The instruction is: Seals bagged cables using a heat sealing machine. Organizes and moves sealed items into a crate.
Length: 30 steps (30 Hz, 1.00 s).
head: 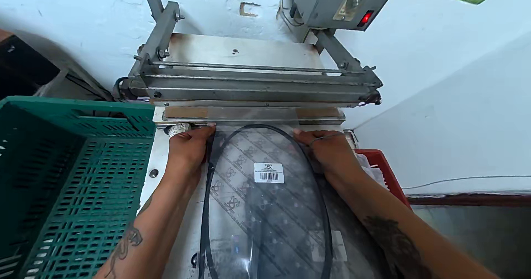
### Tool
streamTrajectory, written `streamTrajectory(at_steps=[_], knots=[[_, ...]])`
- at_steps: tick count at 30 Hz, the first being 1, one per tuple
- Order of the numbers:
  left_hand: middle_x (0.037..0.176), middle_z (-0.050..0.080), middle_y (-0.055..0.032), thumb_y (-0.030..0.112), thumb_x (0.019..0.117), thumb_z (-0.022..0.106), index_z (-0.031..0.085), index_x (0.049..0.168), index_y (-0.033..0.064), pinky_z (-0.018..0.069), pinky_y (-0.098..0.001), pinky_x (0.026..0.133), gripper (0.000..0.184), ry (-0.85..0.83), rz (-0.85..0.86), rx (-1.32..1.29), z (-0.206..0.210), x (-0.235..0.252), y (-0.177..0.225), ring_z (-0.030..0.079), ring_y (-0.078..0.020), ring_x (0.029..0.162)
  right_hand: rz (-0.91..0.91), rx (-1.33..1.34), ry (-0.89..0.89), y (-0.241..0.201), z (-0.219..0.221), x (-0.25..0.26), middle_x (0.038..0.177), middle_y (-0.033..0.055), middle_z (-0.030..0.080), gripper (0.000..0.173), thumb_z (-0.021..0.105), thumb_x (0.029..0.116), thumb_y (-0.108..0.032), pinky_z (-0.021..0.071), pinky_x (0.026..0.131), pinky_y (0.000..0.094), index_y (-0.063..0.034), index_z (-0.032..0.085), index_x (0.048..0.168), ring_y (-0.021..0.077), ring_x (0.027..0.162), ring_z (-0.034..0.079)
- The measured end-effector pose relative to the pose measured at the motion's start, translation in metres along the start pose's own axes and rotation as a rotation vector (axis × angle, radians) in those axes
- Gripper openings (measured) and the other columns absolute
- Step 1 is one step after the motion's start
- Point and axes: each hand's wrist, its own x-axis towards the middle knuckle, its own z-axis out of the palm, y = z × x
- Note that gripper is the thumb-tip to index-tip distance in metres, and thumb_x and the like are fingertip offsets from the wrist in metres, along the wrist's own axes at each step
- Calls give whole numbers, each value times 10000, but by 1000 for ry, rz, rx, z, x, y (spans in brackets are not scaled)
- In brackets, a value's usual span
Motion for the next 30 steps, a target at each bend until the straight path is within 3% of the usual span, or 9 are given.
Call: streamTrajectory(at_steps=[11,15,18,20,21,23,26,28,30], knots=[[774,687,-48,253,990,679,723,925,34,557,-297,636,232,-20,-20,-82,-3,4,-2,644,-113,667,-5,6,-26,-2,1,4,712,18,673,200,745,946,-255,500,568,256,-66,748,878,72,591,588],[800,653,-42,275,993,675,691,980,28,539,-318,652,249,-19,-3,39,3,10,-4,612,-115,684,-2,-14,-23,-3,4,7,798,50,678,200,750,941,-241,532,656,323,-43,726,937,113,676,612],[940,690,-98,357,1016,635,684,1089,13,572,-388,765,355,-95,26,86,-2,-3,6,665,-174,825,-147,-79,30,-3,-2,-1,895,123,707,239,755,939,-266,530,773,466,-28,745,948,222,817,652],[947,709,-68,396,1033,595,717,1113,65,575,-369,767,362,-201,183,193,-14,-42,10,674,-156,832,-351,-161,74,0,-25,-28,880,103,707,219,717,968,-269,539,747,451,-53,745,981,210,793,658],[1036,721,-38,415,1031,591,701,1220,116,576,-362,828,371,-275,293,275,-24,-68,3,685,-136,912,-485,-210,111,8,-42,-46,874,69,715,195,695,984,-262,557,725,398,-73,736,1011,162,767,666],[1424,605,-61,509,969,633,454,1537,138,516,-412,1061,702,-387,433,428,-40,-113,-33,601,-166,1274,-667,-280,183,35,-86,-72,1031,76,738,260,660,1004,-248,596,803,371,-70,700,1190,145,876,706],[1650,305,-177,668,871,673,190,1635,55,346,-429,1222,1092,-429,456,512,-35,-153,-84,338,-229,1513,-374,-116,139,108,-153,-77,1378,97,624,516,612,1019,-307,525,1027,420,-79,503,1469,190,1208,632],[1659,271,-180,657,861,687,165,1645,85,337,-412,1220,1102,-426,409,487,-18,-163,-93,317,-217,1519,-48,73,-51,153,-175,-84,1287,7,638,641,493,1018,-564,535,951,395,-149,433,1502,132,1139,621],[1658,283,-152,633,855,706,136,1655,134,385,-385,1188,1102,-456,367,459,3,-167,-92,362,-185,1492,102,217,-175,161,-171,-106,1148,-15,708,1005,535,756,-900,599,865,341,-146,489,1419,96,1042,684]])
